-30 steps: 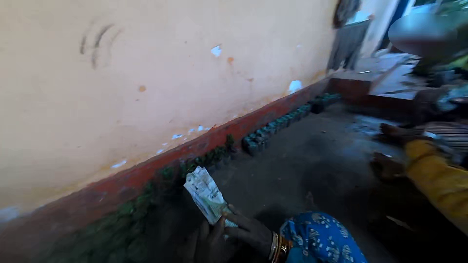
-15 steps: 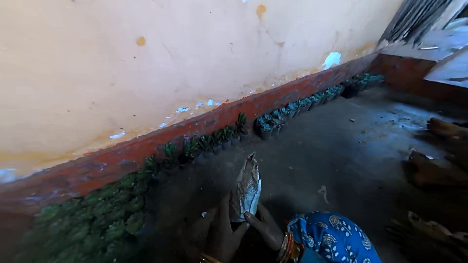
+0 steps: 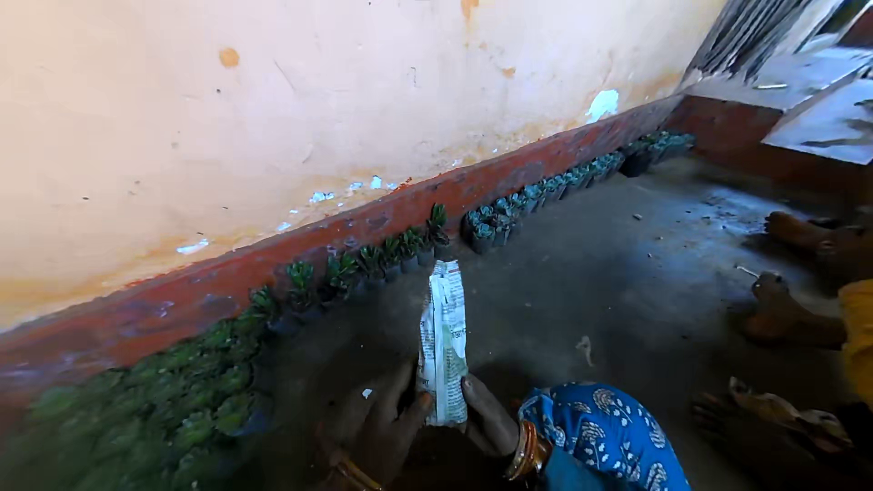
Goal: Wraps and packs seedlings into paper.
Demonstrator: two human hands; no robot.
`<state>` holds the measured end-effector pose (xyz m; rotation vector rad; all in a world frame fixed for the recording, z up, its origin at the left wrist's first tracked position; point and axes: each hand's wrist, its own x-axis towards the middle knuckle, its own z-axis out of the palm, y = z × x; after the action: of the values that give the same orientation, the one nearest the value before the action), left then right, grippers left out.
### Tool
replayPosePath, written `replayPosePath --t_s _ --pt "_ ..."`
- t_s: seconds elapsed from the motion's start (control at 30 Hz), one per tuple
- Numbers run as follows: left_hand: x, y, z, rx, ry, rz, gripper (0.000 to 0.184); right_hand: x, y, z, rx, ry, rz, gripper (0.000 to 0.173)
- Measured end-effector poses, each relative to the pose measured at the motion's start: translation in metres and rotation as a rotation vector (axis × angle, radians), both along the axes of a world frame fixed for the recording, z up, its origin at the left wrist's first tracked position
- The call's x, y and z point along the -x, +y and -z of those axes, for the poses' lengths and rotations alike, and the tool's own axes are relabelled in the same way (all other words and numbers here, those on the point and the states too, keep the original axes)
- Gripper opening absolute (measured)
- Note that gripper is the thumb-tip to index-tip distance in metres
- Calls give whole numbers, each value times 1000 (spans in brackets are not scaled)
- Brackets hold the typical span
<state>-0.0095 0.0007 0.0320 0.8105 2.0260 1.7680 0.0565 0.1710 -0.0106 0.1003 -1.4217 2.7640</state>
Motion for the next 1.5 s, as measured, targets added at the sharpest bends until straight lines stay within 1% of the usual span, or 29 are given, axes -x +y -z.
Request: replayPosePath --t_s 0.03,0.07,0.13,0.17,0.2,0.27,0.33,0.4,0.5,0.63,0.67,0.73,0.8,0.83,0.9,0.93,1.0,1.07,1.1,1.13,1.17,1.23,1.3,1.33,1.37,1.4,1.43,1.5 --pt "0 1 4 19 45 -33 56 -1 0 -1 90 -36 -35 77" --pt "1 4 12 60 140 -111 49 -2 0 0 127 -79 -26 75" --pt "1 7 19 184 366 -271 37 0 -2 0 109 -160 93 73" --pt "0 7 18 221 435 -308 33 2 -3 -1 115 -192 154 76" --pt "-1 7 16 236 473 -316 30 3 -3 -2 131 -217 207 76" --pt "-5 8 13 243 535 -307 24 6 -2 -5 186 -242 272 65" --pt "-8 11 19 262 627 -302 19 7 0 -5 215 -253 292 51" --pt "-11 16 27 279 706 -318 19 6 0 -5 222 -260 283 46" --pt "-9 22 35 289 825 -381 19 7 -2 -3 263 -245 250 46" --pt "-10 27 34 343 907 -482 23 7 -2 -3 273 -204 264 53" --pt "-12 28 33 378 937 -509 21 7 -3 -3 238 -198 278 54" --pt "-16 32 30 497 958 -522 16 6 -5 0 106 -174 348 60" --pt "-20 33 25 600 872 -466 12 5 -6 1 15 -137 391 63" --pt "-20 30 22 600 791 -426 12 5 -6 0 8 -136 395 67" --pt "-14 24 21 524 620 -396 16 5 -3 -4 86 -168 369 72" --pt "-11 22 18 503 515 -398 17 5 -1 -5 154 -173 345 72" --pt "-6 20 8 514 178 -363 18 6 2 -5 226 -169 325 70" --pt "4 19 6 477 -179 -318 17 5 3 -5 226 -171 344 66" --pt "9 18 5 449 -317 -309 18 5 3 -6 229 -168 352 64" --pt "13 16 5 425 -396 -324 20 6 3 -7 237 -156 356 63" --pt "16 13 7 407 -400 -351 22 6 5 -8 249 -140 361 64" --pt "16 8 13 299 -263 -392 28 7 9 -9 236 -122 372 62" --pt "7 13 12 147 -125 -320 42 6 12 -7 184 -118 358 65" --pt "3 17 10 116 -84 -263 49 6 12 -6 150 -117 340 65" --pt "-1 20 10 120 -79 -223 53 5 11 -4 122 -112 316 67" --pt "-3 21 13 143 -100 -208 49 3 10 -4 108 -109 296 71" --pt "-2 21 12 171 -151 -199 41 3 9 -3 109 -101 283 74" --pt "10 17 8 216 -200 -170 30 5 10 -4 141 -45 250 77"
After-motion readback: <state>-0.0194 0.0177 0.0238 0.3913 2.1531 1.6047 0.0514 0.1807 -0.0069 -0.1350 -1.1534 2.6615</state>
